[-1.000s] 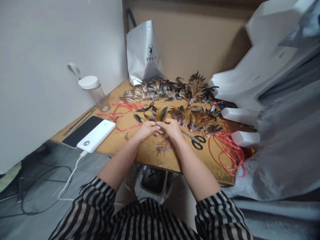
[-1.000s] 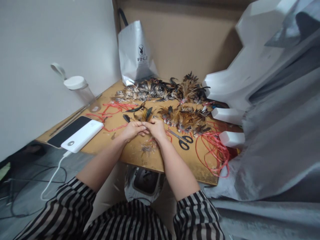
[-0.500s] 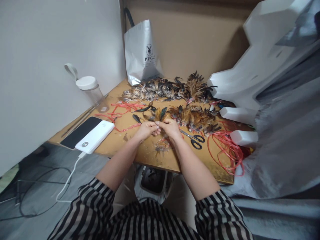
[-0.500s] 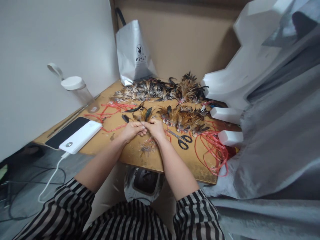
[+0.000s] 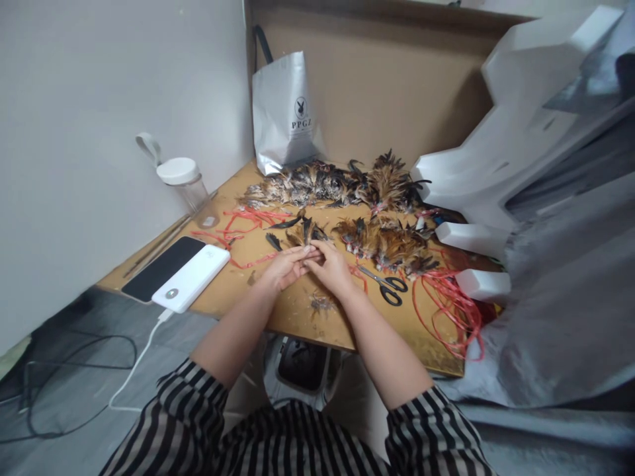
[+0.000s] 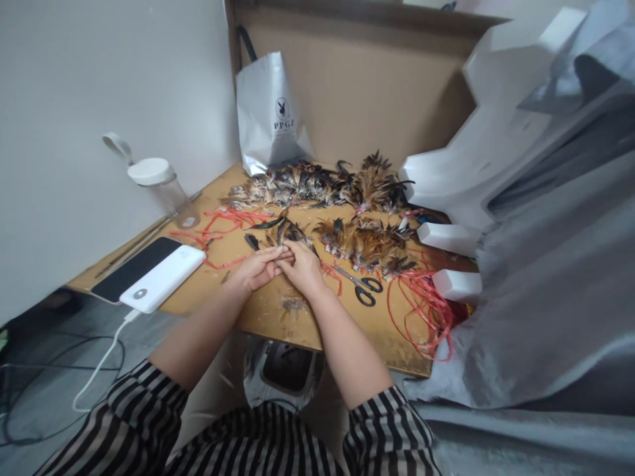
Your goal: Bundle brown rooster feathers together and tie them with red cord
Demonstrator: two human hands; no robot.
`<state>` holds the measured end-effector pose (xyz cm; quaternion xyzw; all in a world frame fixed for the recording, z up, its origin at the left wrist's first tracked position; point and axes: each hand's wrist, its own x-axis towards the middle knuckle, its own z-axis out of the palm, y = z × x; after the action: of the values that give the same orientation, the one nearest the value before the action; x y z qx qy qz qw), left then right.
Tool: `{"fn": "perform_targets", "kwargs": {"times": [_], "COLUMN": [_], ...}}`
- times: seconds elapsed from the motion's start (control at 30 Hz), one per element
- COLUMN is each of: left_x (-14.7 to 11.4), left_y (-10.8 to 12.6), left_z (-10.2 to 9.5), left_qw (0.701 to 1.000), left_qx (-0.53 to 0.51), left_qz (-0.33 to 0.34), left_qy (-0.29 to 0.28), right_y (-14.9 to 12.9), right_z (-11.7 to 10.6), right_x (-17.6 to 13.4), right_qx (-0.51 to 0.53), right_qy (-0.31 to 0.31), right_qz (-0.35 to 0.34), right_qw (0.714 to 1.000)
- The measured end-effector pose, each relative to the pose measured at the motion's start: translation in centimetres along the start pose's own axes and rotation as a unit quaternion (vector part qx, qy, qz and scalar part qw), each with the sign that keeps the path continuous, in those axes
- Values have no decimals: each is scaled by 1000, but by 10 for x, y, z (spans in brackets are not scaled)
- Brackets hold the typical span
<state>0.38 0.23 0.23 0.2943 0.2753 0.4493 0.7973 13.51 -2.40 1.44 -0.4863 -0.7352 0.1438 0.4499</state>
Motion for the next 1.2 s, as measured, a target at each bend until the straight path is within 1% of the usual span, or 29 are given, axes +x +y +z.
{"fn": "perform_targets", "kwargs": {"times": [0.1, 0.27, 0.37, 0.47, 0.53, 0.63, 0.67, 0.7, 0.77, 0.87, 0.93, 1.03, 1.1, 1.2], "left_x": [0, 1, 1, 0, -1, 0, 1, 3, 5, 7, 7, 6, 5, 3], "left_y": [-3, -6, -6, -4, -2, 2, 2, 3, 2, 1, 0, 0, 0, 0], "left_z": [0, -1, -1, 0, 0, -3, -4, -6, -8, -10, -10, -9, -8, -8], "left_qw": [1000, 999, 999, 999, 999, 999, 999, 999, 998, 998, 998, 998, 998, 998], "left_qx": [1, 16, 26, 26, 6, -27, -34, -38, -43, -46, -47, -44, -44, -46], "left_qz": [-7, -7, -4, 8, 24, 38, 35, 32, 28, 36, 41, 45, 45, 45], "left_qy": [-18, -45, -46, -35, -21, 10, 19, 23, 25, 27, 24, 29, 29, 29], "right_y": [1, 0, -3, -1, 6, 24, 31, 37, 47, 51, 45, 33, 26, 21], "right_z": [0, -1, -3, -10, -20, -39, -46, -51, -57, -57, -53, -45, -40, -35], "right_x": [0, 0, 0, 4, 9, 14, 15, 15, 13, 9, 7, 7, 6, 5], "right_qx": [-45, -58, -53, -4, 51, 104, 108, 107, 81, -7, -71, -167, -213, -248], "right_qy": [-2, -1, -6, -9, 20, 122, 136, 131, 92, 21, -26, -83, -100, -109], "right_qz": [-14, 8, 32, 46, 70, 143, 162, 177, 205, 218, 197, 176, 167, 162], "right_qw": [999, 998, 998, 999, 996, 977, 971, 970, 971, 976, 978, 967, 958, 949]}}
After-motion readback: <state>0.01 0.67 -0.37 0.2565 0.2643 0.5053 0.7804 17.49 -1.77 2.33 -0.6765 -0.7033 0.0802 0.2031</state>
